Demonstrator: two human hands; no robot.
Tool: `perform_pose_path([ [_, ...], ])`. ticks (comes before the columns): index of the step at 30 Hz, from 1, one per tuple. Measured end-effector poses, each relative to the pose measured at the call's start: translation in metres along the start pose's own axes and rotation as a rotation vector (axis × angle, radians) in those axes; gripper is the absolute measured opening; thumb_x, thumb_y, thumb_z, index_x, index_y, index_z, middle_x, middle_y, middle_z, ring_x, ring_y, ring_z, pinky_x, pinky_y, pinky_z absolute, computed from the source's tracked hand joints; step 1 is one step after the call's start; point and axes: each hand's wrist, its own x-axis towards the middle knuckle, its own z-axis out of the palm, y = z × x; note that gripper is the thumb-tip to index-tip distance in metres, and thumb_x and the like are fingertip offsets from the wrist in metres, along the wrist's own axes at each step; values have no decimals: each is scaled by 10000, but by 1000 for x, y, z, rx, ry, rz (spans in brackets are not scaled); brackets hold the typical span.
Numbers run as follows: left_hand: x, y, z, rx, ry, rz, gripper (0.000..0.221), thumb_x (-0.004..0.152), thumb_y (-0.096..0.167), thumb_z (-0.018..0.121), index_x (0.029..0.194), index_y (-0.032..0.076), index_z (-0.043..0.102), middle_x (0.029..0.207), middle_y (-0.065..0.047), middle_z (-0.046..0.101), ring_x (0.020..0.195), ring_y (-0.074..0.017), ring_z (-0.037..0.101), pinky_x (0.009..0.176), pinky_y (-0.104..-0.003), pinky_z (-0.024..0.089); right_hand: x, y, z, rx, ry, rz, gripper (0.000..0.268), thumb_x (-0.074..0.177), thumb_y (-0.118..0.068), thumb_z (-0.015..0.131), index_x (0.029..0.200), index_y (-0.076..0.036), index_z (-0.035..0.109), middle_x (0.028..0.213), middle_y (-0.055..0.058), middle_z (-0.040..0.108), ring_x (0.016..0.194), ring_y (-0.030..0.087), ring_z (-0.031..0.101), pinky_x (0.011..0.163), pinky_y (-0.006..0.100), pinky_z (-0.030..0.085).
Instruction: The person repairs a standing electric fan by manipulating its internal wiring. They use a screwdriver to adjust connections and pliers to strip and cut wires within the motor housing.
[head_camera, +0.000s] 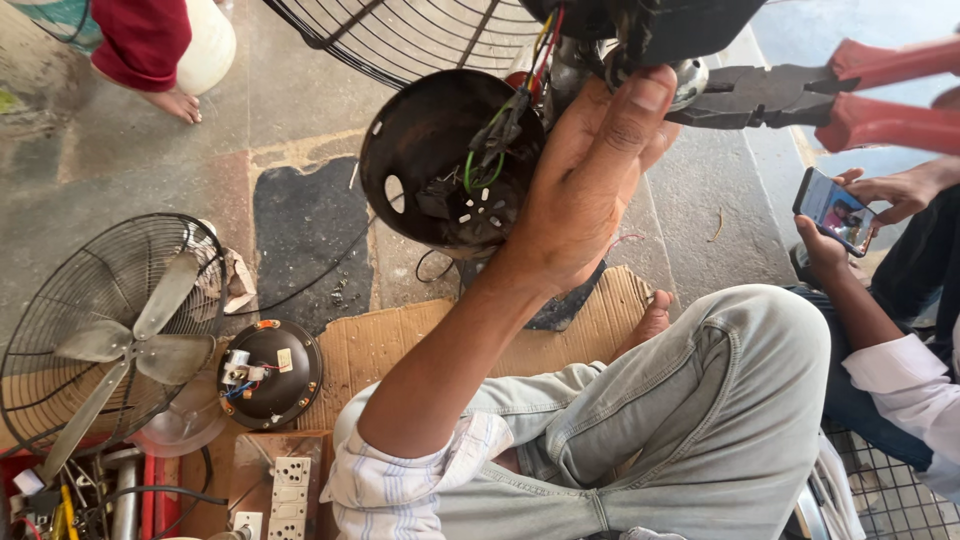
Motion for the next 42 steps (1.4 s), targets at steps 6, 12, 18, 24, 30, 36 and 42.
perform_pose_path([
  [6,-1,-5,3,138,68,109,506,1190,454,517,1391,-9,502,1326,-126,540,1323,-225,477,1257,-450,327,15,54,20,-4,21,-26,1010,1021,-811,241,1461,78,431,1412,237,518,1396,291,474,1263,442,264],
  [12,-29,21,37,367,83,-65,631,1085,457,513,1534,38,368,1553,-147,452,1466,-185,454,1257,-380,362,13,39,17,-35,51,-70,980,1026,-792,264,1460,70,433,1402,227,521,1379,284,476,1246,434,277],
  [18,-80,83,65,1440,-252,225,369,1160,428,511,1333,113,594,1369,-76,639,1256,-184,642,1090,-416,561,-12,-2,-13,-77,47,-144,950,1031,-773,288,1458,62,435,1392,217,523,1363,278,479,1229,425,290],
  [24,-15,163,45,2451,-612,1310,350,1093,180,553,1438,126,540,1502,-23,494,1374,-162,470,1135,-376,400,-56,-14,-39,-133,80,-238,920,1036,-754,311,1457,54,437,1382,207,525,1346,271,482,1212,416,302],
  [30,52,178,60,2555,-860,1185,214,1017,199,584,1191,99,660,1249,42,579,1272,-127,489,1025,-342,435,-33,-10,-24,-241,103,-202,891,1041,-735,334,1455,46,438,1372,198,527,1330,264,485,1195,408,315],
  [36,58,158,56,2746,-991,1261,188,1026,291,624,935,157,719,1060,74,592,1122,-76,549,894,-301,468,13,16,-4,-463,141,-106,862,1046,-716,358,1454,38,440,1362,188,530,1313,257,488,1178,399,327],
  [42,61,157,71,2570,-893,985,150,1065,199,595,1198,144,638,1168,31,575,1113,-124,542,929,-339,457,17,32,17,-929,187,-115,834,1051,-698,381,1452,31,442,1352,178,532,1297,250,491,1161,390,340],
])
